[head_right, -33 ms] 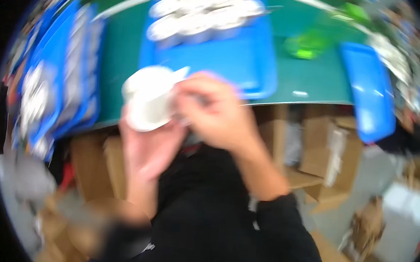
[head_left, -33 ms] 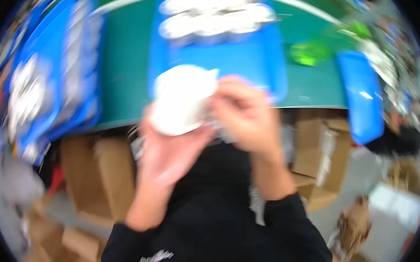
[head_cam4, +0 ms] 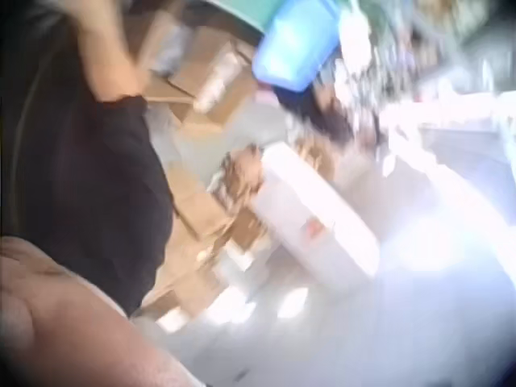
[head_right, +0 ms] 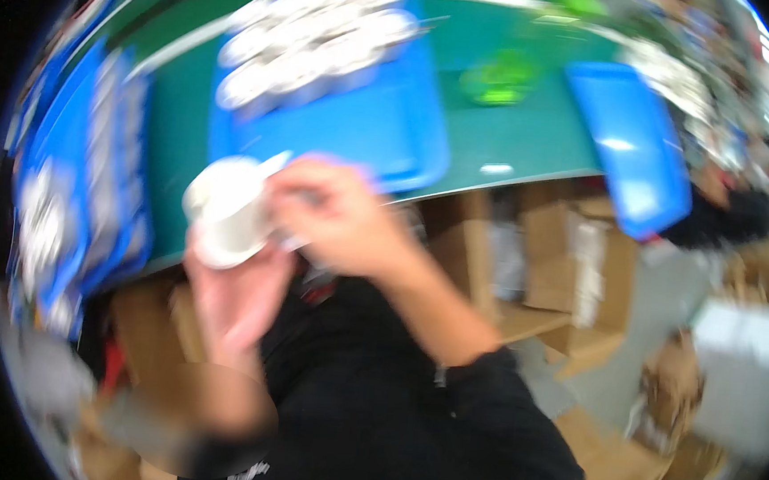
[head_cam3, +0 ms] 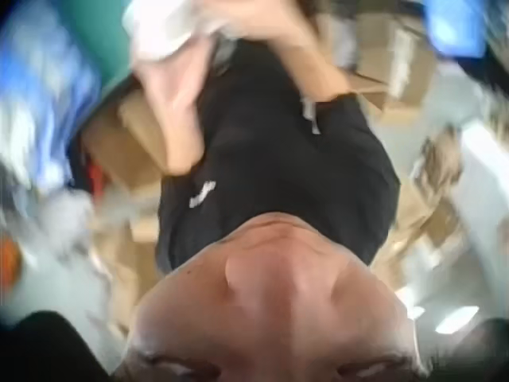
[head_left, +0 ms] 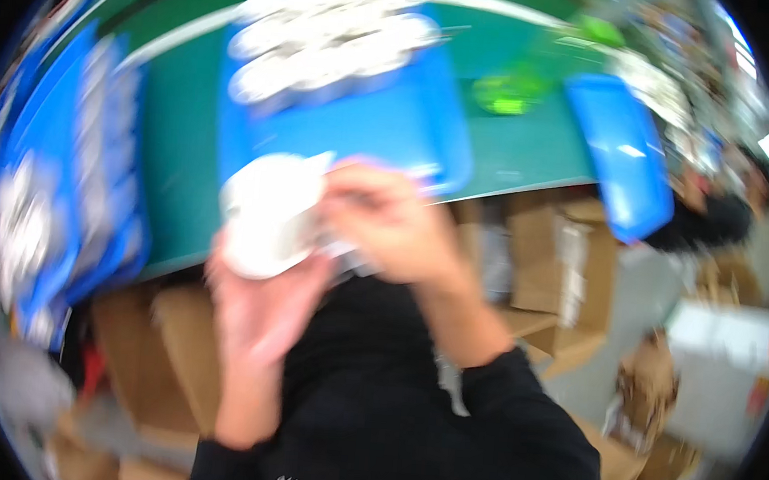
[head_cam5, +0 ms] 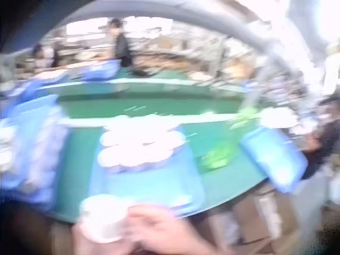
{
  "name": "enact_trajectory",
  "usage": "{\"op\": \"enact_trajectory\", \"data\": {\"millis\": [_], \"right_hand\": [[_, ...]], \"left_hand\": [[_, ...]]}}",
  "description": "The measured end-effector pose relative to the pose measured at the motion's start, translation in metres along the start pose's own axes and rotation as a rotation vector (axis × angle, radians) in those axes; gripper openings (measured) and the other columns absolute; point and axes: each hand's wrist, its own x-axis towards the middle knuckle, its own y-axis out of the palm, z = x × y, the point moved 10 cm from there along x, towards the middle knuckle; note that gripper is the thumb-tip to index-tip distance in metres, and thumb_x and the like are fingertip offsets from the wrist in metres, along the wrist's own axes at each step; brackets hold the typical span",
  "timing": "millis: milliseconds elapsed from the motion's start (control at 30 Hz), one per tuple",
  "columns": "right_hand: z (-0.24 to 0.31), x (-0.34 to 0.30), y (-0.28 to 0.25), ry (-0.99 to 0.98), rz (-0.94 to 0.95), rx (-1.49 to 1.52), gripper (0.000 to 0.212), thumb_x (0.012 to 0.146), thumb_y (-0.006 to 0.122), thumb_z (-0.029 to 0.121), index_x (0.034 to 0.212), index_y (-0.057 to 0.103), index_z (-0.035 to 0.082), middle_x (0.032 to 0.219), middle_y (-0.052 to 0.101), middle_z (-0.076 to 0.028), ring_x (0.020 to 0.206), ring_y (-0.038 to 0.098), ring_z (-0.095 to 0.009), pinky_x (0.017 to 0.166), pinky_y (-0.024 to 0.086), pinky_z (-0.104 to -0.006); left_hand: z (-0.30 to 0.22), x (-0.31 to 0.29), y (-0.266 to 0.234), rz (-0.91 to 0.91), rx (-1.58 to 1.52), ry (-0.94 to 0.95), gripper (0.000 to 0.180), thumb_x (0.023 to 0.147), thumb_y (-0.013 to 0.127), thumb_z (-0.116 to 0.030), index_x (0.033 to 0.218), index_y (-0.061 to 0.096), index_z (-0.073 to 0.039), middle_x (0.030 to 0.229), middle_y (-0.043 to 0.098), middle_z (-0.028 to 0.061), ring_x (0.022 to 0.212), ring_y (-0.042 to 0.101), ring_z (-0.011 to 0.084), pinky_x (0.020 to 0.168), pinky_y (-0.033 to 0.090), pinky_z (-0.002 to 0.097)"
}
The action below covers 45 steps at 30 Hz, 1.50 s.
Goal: Wipe down electronic components using a cloth on an assembly line.
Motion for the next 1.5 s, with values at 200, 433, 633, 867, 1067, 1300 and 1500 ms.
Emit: {"op": "enact_trajectory", "data": {"millis": [200,433,633,867,1067,1300,1500], "right_hand": [[-0.030,0.003,0.018,0.225,0.110,0.400,0.012,0.090,0.060,0.009,0.093,0.066,0.000,0.087,0.065,-0.001,0.082,0.057,-0.006,0.073,0.047,-0.0235],[-0.002,-0.016,-0.015,0.142,0.124,0.381,0.013,0.090,0.061,0.010,0.095,0.066,-0.001,0.089,0.066,-0.002,0.083,0.058,-0.008,0.074,0.047,-0.0239],[-0.017,-0.026,-0.007,0.247,0.179,0.478,0.017,0.091,0.061,0.011,0.099,0.067,-0.002,0.092,0.067,-0.004,0.085,0.059,-0.008,0.076,0.048,-0.0240],[-0.039,-0.029,0.012,0.327,0.206,0.501,0.015,0.091,0.061,0.008,0.102,0.066,-0.002,0.096,0.067,-0.003,0.087,0.060,-0.009,0.077,0.049,-0.0236],[-0.017,-0.071,-0.080,0.154,-0.033,0.592,0.030,0.085,0.061,0.007,0.112,0.061,-0.007,0.110,0.066,-0.017,0.097,0.065,-0.024,0.088,0.052,-0.0362],[-0.027,-0.071,-0.090,0.072,-0.092,0.718,0.025,0.086,0.057,0.010,0.105,0.061,-0.006,0.115,0.062,-0.018,0.100,0.063,-0.025,0.089,0.051,-0.0363],[-0.019,-0.071,-0.081,0.034,-0.066,0.722,0.022,0.086,0.055,0.009,0.101,0.060,-0.005,0.115,0.061,-0.019,0.099,0.063,-0.024,0.088,0.050,-0.0356]], "left_hand": [[-0.002,-0.012,-0.028,-0.044,0.125,-0.078,0.050,0.097,0.049,-0.043,0.130,0.049,-0.005,0.118,0.059,0.0193,0.099,0.062,0.0326,0.095,0.050,0.0481],[0.004,-0.011,-0.030,-0.083,0.397,-0.073,0.053,0.095,0.053,-0.043,0.132,0.046,-0.006,0.119,0.059,0.0180,0.101,0.062,0.0327,0.089,0.054,0.0459],[-0.006,-0.010,-0.014,-0.003,0.626,-0.044,0.057,0.093,0.058,-0.041,0.134,0.043,-0.004,0.125,0.056,0.0143,0.107,0.060,0.0304,0.088,0.055,0.0457],[-0.033,-0.032,-0.010,-0.023,0.863,0.079,0.068,0.085,0.067,-0.040,0.134,0.043,0.001,0.128,0.054,0.0150,0.115,0.056,0.0290,0.096,0.049,0.0459],[-0.062,-0.024,0.085,0.142,1.825,0.805,0.060,0.064,0.082,-0.005,0.118,0.058,0.008,0.109,0.061,0.0162,0.102,0.062,0.0260,0.089,0.050,0.0342],[-0.028,-0.094,0.112,0.698,2.287,1.745,0.026,0.074,0.075,-0.010,0.100,0.069,-0.011,0.104,0.065,0.0068,0.096,0.064,0.0257,0.088,0.054,0.0426],[-0.020,-0.108,0.109,0.832,2.306,1.820,0.024,0.076,0.073,-0.016,0.100,0.071,-0.019,0.109,0.062,-0.0041,0.104,0.058,0.0200,0.092,0.050,0.0389]]}}
